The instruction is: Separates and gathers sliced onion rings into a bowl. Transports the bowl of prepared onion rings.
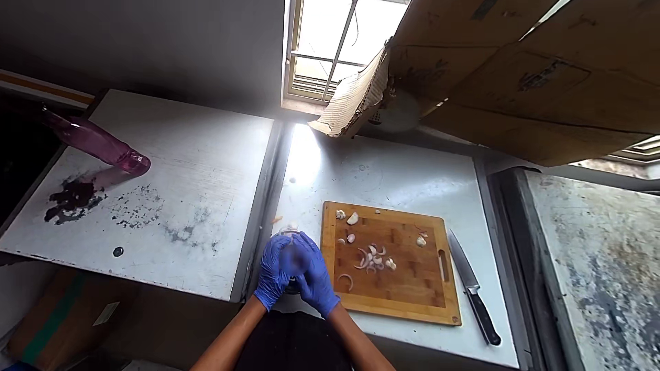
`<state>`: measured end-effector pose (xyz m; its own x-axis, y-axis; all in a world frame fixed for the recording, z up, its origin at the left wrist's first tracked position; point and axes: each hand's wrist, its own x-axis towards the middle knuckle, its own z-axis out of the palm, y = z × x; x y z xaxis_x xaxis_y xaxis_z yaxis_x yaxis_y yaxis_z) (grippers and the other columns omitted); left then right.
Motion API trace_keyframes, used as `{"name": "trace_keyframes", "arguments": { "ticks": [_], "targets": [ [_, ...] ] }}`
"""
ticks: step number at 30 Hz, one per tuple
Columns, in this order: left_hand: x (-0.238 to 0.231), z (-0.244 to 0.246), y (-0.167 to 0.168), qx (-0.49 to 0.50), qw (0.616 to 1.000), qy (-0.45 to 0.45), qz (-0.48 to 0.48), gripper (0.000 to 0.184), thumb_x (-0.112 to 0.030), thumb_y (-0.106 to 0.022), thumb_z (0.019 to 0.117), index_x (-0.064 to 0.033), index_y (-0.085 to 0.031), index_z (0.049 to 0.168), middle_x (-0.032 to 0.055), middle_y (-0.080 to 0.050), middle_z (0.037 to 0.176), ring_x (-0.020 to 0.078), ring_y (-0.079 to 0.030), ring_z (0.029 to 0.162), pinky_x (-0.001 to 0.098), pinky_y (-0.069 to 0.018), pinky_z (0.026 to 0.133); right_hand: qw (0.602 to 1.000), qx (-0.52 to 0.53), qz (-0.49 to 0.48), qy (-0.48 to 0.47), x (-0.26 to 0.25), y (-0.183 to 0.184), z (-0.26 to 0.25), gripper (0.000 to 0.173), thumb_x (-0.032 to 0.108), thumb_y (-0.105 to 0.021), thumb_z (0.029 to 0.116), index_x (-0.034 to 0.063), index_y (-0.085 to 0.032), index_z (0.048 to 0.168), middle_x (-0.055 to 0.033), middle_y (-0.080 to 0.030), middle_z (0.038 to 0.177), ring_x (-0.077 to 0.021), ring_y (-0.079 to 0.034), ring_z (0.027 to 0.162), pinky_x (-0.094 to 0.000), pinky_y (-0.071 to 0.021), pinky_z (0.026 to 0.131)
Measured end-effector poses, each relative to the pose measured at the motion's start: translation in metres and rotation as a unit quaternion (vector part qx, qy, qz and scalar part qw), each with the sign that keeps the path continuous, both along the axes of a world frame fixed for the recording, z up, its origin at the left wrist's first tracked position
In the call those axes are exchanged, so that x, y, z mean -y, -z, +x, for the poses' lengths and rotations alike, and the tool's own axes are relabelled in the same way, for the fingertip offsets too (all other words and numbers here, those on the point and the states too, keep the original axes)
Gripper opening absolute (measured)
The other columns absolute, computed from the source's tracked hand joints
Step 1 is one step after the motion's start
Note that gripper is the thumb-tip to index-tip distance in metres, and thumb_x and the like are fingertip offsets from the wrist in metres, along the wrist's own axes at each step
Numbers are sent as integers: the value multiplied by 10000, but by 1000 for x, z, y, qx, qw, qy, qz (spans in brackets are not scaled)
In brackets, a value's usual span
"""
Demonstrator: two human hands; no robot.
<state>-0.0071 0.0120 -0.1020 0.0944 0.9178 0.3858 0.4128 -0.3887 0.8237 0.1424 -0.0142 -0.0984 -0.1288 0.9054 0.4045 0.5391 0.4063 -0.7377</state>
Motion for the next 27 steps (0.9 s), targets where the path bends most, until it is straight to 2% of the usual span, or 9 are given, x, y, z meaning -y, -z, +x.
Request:
{"name": "trace_keyframes", "arguments": {
  "ticks": [4,8,11,13,16,18,21,24,27],
  "targets": [
    [0,-3,0,32,999,13,-1,434,-290,-439,1043,52,-641,1217,214,-668,1245,253,-615,1255,385,-474,1114,993,-91,-23,72,2,2,1,652,471,-319,1071,-33,-572,1399,-226,-583,1442,-321,-497,1420,-486,-378,1216],
    [0,-8,0,53,998,42,-4,469,-332,-414,1062,49,-612,1250,215,-648,1306,264,-579,1320,405,-448,1153,981,-159,-68,87,0,-6,11,694,474,-297,1076,-88,-573,1374,-236,-597,1418,-291,-536,1388,-434,-407,1200],
    [-4,-12,-8,59,997,44,0,481,-369,-410,1074,34,-602,1252,203,-646,1321,249,-581,1325,399,-463,1146,962,-221,-83,140,-1,-15,30,689,503,-287,1079,-38,-591,1379,-182,-620,1409,-275,-567,1350,-448,-447,1162],
    [-10,-16,-12,59,998,38,-2,519,-381,-417,1064,59,-603,1267,221,-639,1328,258,-582,1324,411,-461,1144,945,-233,-72,217,0,-21,53,629,451,-281,1081,-8,-599,1369,-150,-638,1382,-260,-593,1303,-452,-479,1120],
    [-22,-18,-13,45,998,42,-14,546,-378,-409,1052,75,-594,1296,229,-623,1351,271,-572,1330,434,-453,1152,915,-147,-48,371,19,-12,111,561,368,-325,1065,-27,-562,1384,-166,-595,1413,-236,-550,1338,-406,-441,1144],
    [-28,-20,-13,26,998,44,-36,567,-383,-385,1055,75,-586,1322,216,-614,1380,268,-553,1356,439,-438,1166,904,1,-74,420,48,12,157,595,350,-378,1044,-66,-482,1457,-231,-481,1529,-313,-411,1473,-452,-309,1237],
    [-34,-21,-13,15,996,52,-70,611,-414,-343,1061,72,-578,1347,206,-600,1408,263,-533,1378,431,-411,1182,899,166,-143,380,78,44,195,790,487,-400,1020,-117,-356,1527,-305,-326,1611,-433,-253,1539,-539,-187,1274],
    [-35,-21,-9,18,995,55,-84,623,-429,-336,1067,69,-580,1350,204,-602,1405,256,-535,1374,422,-411,1182,926,216,-146,273,71,43,182,896,601,-439,975,-92,-364,1537,-273,-342,1617,-391,-279,1539,-551,-209,1268],
    [-33,-19,-15,17,996,28,-85,608,-416,-356,1056,62,-574,1361,200,-596,1413,254,-530,1380,427,-410,1184,950,209,-123,199,56,44,168,868,598,-487,975,-58,-395,1536,-225,-358,1625,-321,-281,1550,-489,-233,1275]
  ]
}}
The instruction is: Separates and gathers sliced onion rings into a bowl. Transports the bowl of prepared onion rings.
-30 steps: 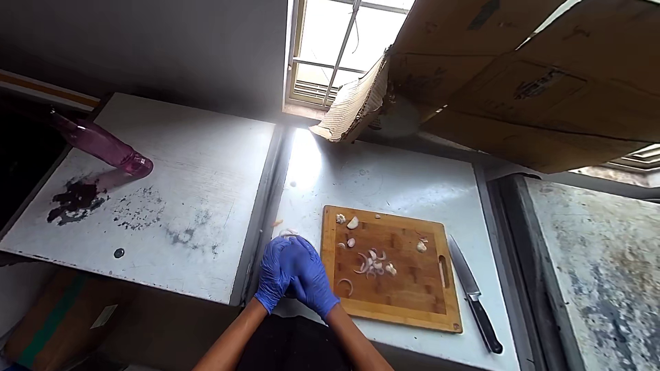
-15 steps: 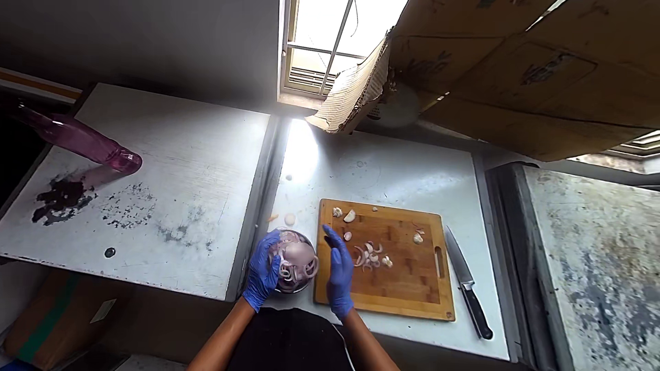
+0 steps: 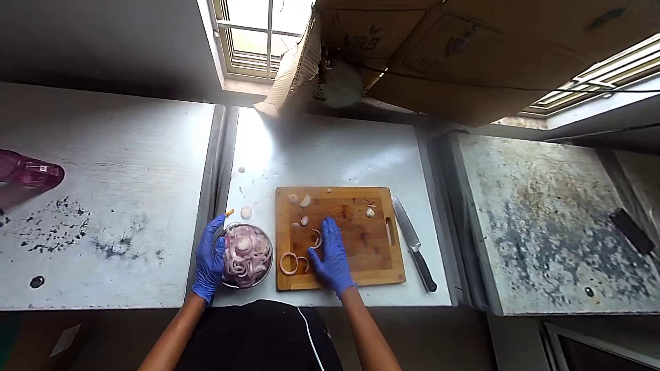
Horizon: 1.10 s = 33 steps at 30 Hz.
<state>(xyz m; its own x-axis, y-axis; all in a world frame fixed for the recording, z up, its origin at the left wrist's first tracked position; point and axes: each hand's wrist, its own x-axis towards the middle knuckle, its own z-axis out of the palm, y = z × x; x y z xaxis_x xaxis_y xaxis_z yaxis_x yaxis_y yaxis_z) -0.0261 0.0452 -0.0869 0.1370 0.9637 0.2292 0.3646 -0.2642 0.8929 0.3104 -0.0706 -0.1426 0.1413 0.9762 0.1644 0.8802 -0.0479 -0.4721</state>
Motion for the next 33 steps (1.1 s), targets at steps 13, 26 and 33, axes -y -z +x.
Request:
{"name": "trace_keyframes", "arguments": {
  "ticks": [13,26,33],
  "targets": [
    [92,-30,-60,-187,967,24,172,399,-402,-399,1068,-103,-617,1218,109,-684,1155,188,-637,1157,338,-517,1009,993,8,36,113,25,-1,35,347,341,-590,967,153,-759,1205,-150,-660,1308,-373,-606,1210,-578,-454,1027],
    [99,153,-28,-516,786,294,-171,411,58,-539,945,103,-539,1353,298,-563,1345,446,-578,1237,528,-539,947,991,69,-59,101,-32,-38,59,181,183,-680,893,31,-728,980,-176,-703,994,-356,-706,914,-538,-579,730],
    [121,145,6,-427,888,170,-27,293,84,-564,917,41,-701,1172,216,-688,1187,361,-679,1118,448,-577,922,955,-36,32,293,10,-36,61,377,151,-639,947,-41,-628,1272,-270,-589,1324,-427,-571,1259,-556,-488,1032]
  ]
}}
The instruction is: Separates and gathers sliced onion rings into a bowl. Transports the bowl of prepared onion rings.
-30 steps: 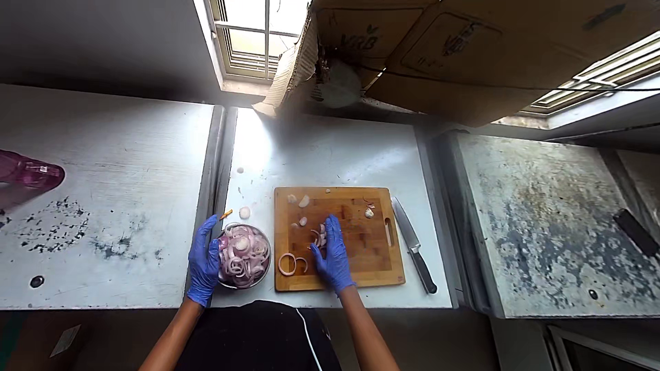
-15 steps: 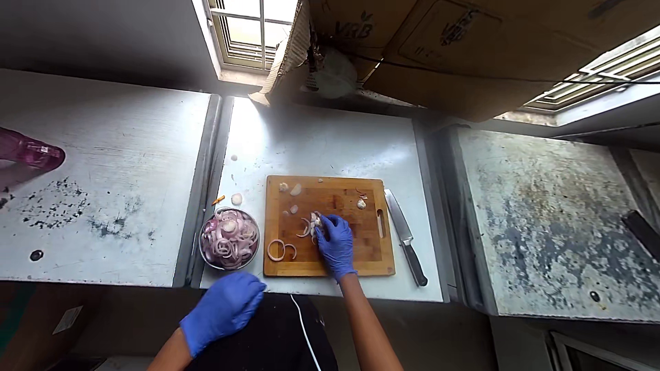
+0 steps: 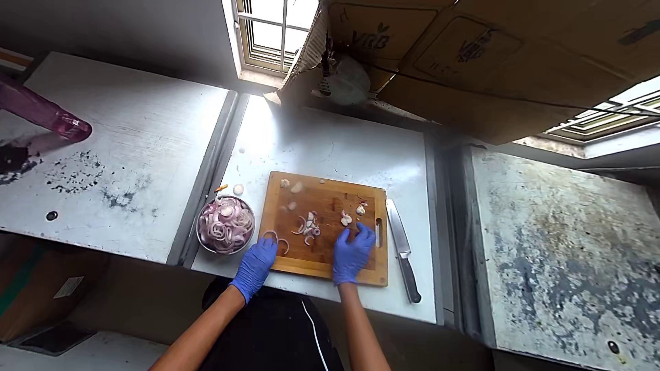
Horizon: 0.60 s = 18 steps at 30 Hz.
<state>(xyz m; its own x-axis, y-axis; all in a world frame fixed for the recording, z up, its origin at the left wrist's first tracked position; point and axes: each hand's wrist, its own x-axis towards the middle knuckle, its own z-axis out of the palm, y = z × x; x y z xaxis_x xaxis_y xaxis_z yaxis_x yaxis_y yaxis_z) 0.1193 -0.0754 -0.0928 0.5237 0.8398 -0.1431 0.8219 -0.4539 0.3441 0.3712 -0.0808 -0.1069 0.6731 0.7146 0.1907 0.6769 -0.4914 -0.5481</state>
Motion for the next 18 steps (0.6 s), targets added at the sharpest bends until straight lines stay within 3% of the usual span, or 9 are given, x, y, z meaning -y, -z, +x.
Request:
{"name": "trace_keyframes", "arguments": {
  "ticks": [2,5,8,10,13,15,16,18],
  "targets": [
    [3,2,9,56,998,-16,22,255,75,-577,916,33,-724,1120,199,-704,1181,345,-691,1118,438,-583,934,995,3,17,-97,14,11,-14,419,192,-650,928,-61,-637,1261,-268,-602,1333,-433,-561,1285,-560,-462,1080],
    [11,8,19,157,987,-10,22,222,45,-553,956,27,-737,1080,174,-703,1240,318,-680,1177,419,-564,998,974,33,8,-225,23,35,-30,530,357,-632,895,18,-666,1301,-192,-586,1422,-388,-524,1350,-578,-396,1122],
    [19,11,26,240,968,36,65,213,4,-548,985,-1,-747,1059,159,-705,1267,292,-676,1204,408,-540,1044,954,-8,49,-296,17,41,-32,536,322,-609,904,18,-643,1344,-189,-553,1472,-361,-494,1395,-534,-397,1149],
    [23,13,22,238,966,20,96,211,-50,-550,1007,-26,-746,1081,152,-698,1281,289,-670,1209,412,-528,1057,942,-24,67,-327,7,37,-27,625,347,-638,877,-10,-594,1389,-217,-496,1520,-357,-444,1443,-508,-385,1178],
    [27,12,15,205,973,-55,87,228,-93,-572,981,-38,-748,1115,170,-671,1310,330,-654,1213,445,-526,1049,907,33,-11,-419,-17,28,-12,919,603,-672,835,12,-478,1511,-236,-372,1611,-359,-314,1527,-515,-286,1241],
    [29,10,12,196,973,-92,76,238,-97,-593,955,-33,-757,1116,180,-669,1313,344,-655,1209,450,-528,1044,869,114,-55,-477,-32,32,-4,849,713,-540,889,152,-505,1525,-173,-429,1594,-333,-392,1481,-537,-333,1177],
    [31,9,12,191,974,-101,72,242,-106,-591,957,-36,-757,1119,178,-666,1320,343,-653,1210,447,-528,1044,854,148,-61,-495,-37,35,-2,745,688,-482,939,202,-544,1500,-160,-494,1541,-339,-468,1413,-545,-386,1114],
    [37,6,10,186,974,-113,67,240,-113,-591,960,-43,-758,1117,174,-668,1313,332,-659,1196,434,-534,1033,835,175,-49,-519,-43,35,-5,492,487,-502,1009,180,-665,1357,-172,-631,1330,-367,-610,1195,-530,-506,932]
  ]
}}
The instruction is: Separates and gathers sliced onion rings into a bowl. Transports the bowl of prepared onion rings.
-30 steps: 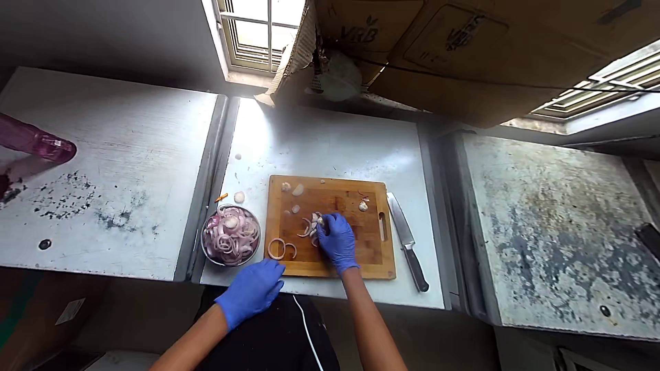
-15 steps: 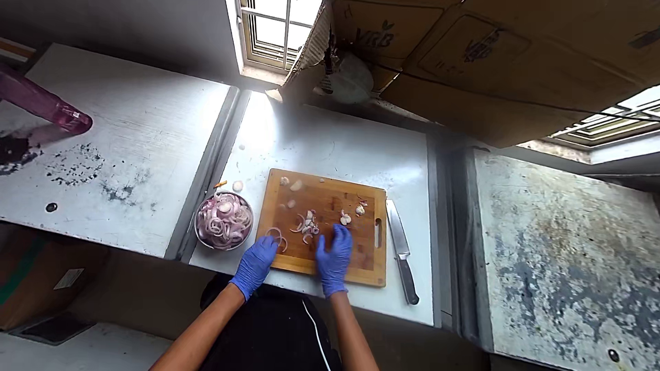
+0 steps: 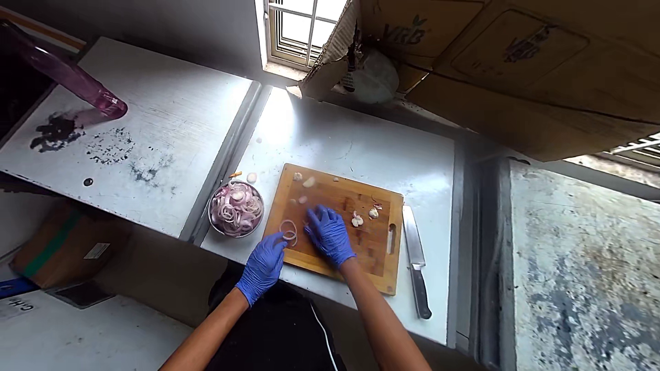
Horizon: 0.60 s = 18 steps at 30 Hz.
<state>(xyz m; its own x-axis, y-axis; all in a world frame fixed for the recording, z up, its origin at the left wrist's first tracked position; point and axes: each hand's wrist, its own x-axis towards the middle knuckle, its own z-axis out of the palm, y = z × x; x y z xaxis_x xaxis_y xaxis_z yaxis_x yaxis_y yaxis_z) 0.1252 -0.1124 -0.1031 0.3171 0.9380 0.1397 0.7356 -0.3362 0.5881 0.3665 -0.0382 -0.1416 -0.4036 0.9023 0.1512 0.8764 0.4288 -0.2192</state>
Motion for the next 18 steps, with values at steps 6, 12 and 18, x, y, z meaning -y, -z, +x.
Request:
{"name": "trace_keyframes", "arguments": {
  "ticks": [6,12,18],
  "targets": [
    [19,-10,1,-5,999,14,-41,249,-143,-553,1001,-58,-752,1124,143,-685,1289,294,-660,1201,408,-529,1042,999,37,2,-15,-2,-11,-7,141,118,-585,971,46,-705,988,-172,-675,934,-351,-699,836,-458,-580,612],
    [24,-26,-17,17,999,28,5,236,-126,-544,1004,-56,-752,1093,123,-719,1208,254,-690,1132,372,-552,994,996,36,44,62,-20,-4,-11,310,199,-532,1042,-5,-663,849,-181,-658,791,-343,-702,661,-476,-546,490],
    [28,-59,-40,91,986,-117,71,227,-115,-551,971,-40,-755,1035,100,-750,1105,200,-726,1049,337,-594,925,801,-387,-74,450,-24,-36,-48,466,321,-601,1037,20,-571,682,-97,-495,598,-253,-508,587,-490,-424,616]
  ]
}}
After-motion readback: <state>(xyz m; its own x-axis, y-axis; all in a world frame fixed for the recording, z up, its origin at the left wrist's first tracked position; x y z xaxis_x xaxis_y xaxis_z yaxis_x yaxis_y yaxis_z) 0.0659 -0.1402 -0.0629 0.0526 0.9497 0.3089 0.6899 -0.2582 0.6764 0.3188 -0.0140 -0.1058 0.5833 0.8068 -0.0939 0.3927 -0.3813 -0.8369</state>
